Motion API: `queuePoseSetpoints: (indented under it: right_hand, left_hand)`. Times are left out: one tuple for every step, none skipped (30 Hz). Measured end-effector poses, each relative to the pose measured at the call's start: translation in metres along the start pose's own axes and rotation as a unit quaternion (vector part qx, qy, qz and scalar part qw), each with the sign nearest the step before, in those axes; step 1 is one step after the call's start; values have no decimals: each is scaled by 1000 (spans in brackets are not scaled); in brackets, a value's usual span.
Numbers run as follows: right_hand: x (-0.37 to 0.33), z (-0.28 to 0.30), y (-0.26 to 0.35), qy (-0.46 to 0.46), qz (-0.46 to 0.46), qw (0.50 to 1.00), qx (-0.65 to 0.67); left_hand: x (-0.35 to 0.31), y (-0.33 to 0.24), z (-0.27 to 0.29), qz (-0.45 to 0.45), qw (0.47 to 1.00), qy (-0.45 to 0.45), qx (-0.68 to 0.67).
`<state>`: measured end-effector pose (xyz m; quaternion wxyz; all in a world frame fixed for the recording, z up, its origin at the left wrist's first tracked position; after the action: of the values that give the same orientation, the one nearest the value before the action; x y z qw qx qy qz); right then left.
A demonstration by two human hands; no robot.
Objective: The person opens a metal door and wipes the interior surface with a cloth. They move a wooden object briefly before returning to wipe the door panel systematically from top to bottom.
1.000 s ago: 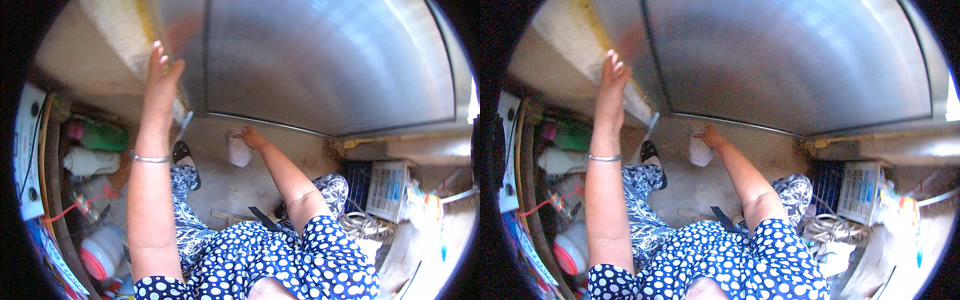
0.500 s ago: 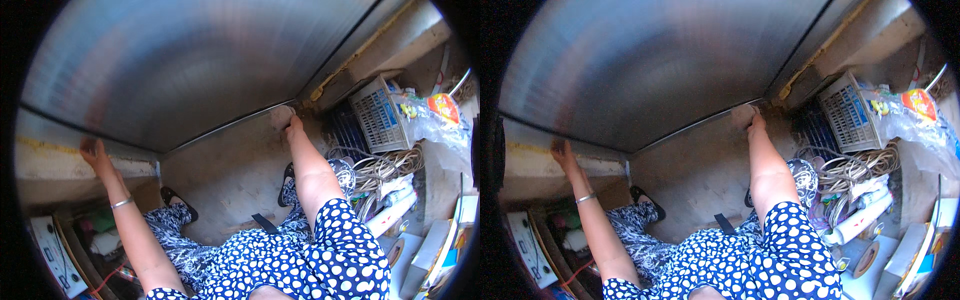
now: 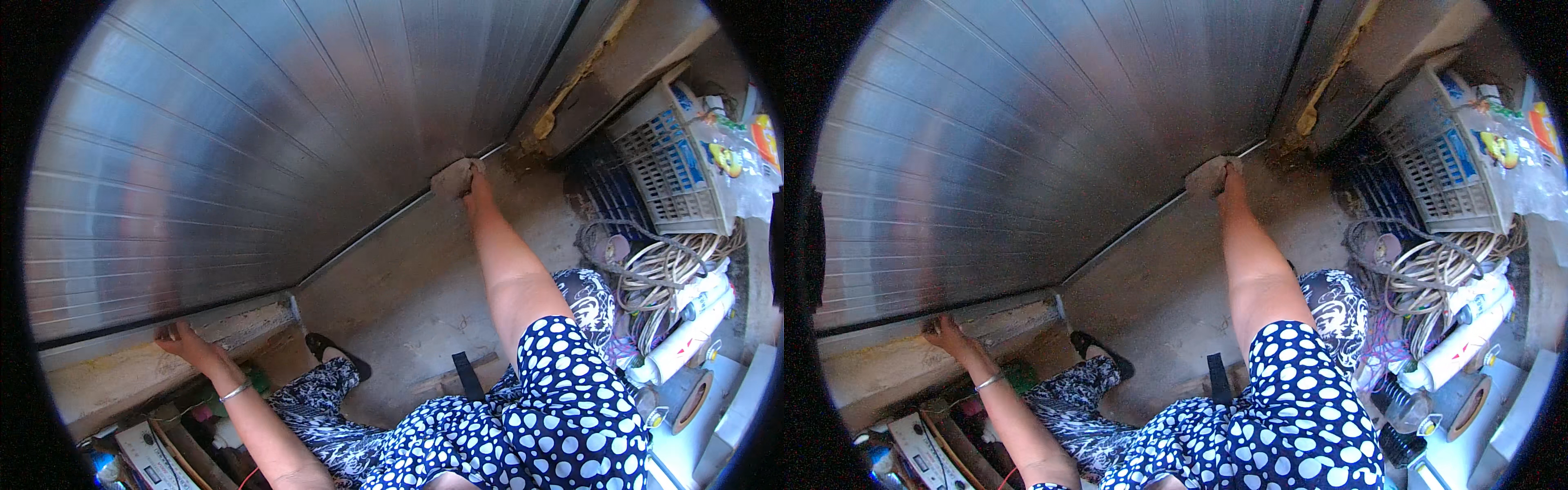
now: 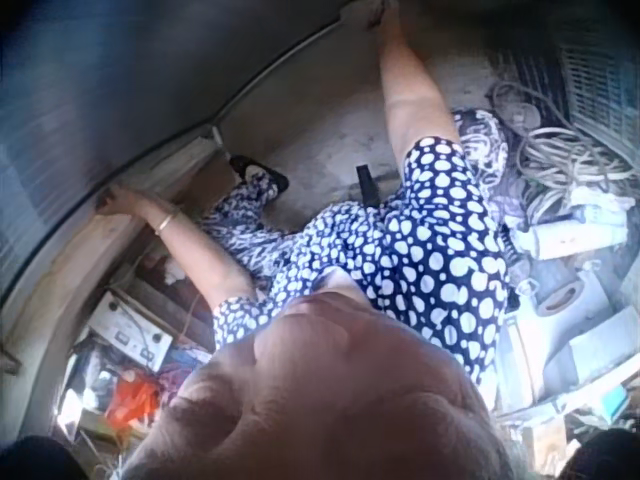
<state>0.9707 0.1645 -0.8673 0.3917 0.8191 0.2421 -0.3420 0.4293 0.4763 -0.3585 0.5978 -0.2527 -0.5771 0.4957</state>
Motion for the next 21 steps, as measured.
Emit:
queuePoseSetpoints:
  right_hand:
    - [7, -3, -8, 18, -3, 1000, -16]
    - [9, -11, -12, 44, 12, 999, -6]
    - [10, -19, -15, 69, 29, 997, 5]
    - [10, -24, -19, 93, 47, 994, 17]
    - [-2, -26, -34, 65, 19, 998, -16]
    - [-28, -32, -45, 39, -9, 998, -54]
    - [-45, -33, -48, 11, -30, 996, -86]
    - [-40, -34, -47, 21, -18, 996, -89]
    - [-27, -31, -46, 28, -3, 995, -92]
    - [-14, -27, -44, 36, 12, 995, -95]
    - [-16, -22, -53, 11, -5, 994, -109]
    - [-18, -18, -61, -14, -22, 992, -123]
    - [-22, -17, -69, -21, -20, 990, -139]
    - [-28, -16, -73, -30, -16, 988, -152]
    - [-43, -20, -86, -16, 2, 985, -173]
    - [-56, -27, -96, -2, 21, 981, -192]
    - [-52, -29, -101, 16, 24, 975, -219]
    - [-46, -28, -110, 32, 27, 969, -244]
    - [-40, -24, -119, 31, 15, 972, -231]
    - [-39, -21, -131, 31, -1, 975, -222]
    - [-57, -20, -156, 18, -41, 983, -180]
  left_hand:
    - [0, -2, -3, 8, 1000, 9, 11]
    - [0, -1, -3, 18, 1000, 13, 20]
    - [2, 0, -5, 14, 999, 22, 19]
    - [5, 1, -9, 11, 999, 33, 18]
    - [7, 4, -2, 9, 999, 33, 26]
    - [5, 9, 10, 12, 999, 25, 28]
    - [2, 6, 11, 13, 999, 23, 25]
    - [0, -1, 3, 11, 999, 28, 15]
    - [-4, -7, -9, 13, 999, 41, 4]
    - [-8, -13, -21, 16, 998, 52, -7]
    - [-8, -16, -22, 18, 998, 56, -10]
    - [-6, -14, -20, 10, 998, 62, -10]
    - [-5, -10, -18, 3, 998, 67, -9]
    - [-3, -8, -19, -5, 997, 74, -10]
    - [-13, -14, -22, 38, 997, 67, -12]
    - [-11, -8, -17, 39, 997, 72, -14]
    - [-9, -4, -21, 38, 995, 86, -26]
    - [-6, -2, -25, 36, 993, 101, -39]
    - [-8, -3, -28, 43, 989, 118, -73]
    - [-9, -2, -30, 38, 989, 120, -82]
    - [-9, 2, -22, 35, 989, 114, -83]
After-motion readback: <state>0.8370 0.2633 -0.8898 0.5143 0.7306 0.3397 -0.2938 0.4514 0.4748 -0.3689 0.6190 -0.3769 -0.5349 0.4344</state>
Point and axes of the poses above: each hand's wrist, its own x-axis towards the middle knuckle, its own z-axis out of the back of the hand, y = z × x, the point moved 10 cm from there along x, towards the middle knuckle, and after that the axes turned 2 degrees about x, right-handed, at the moved point
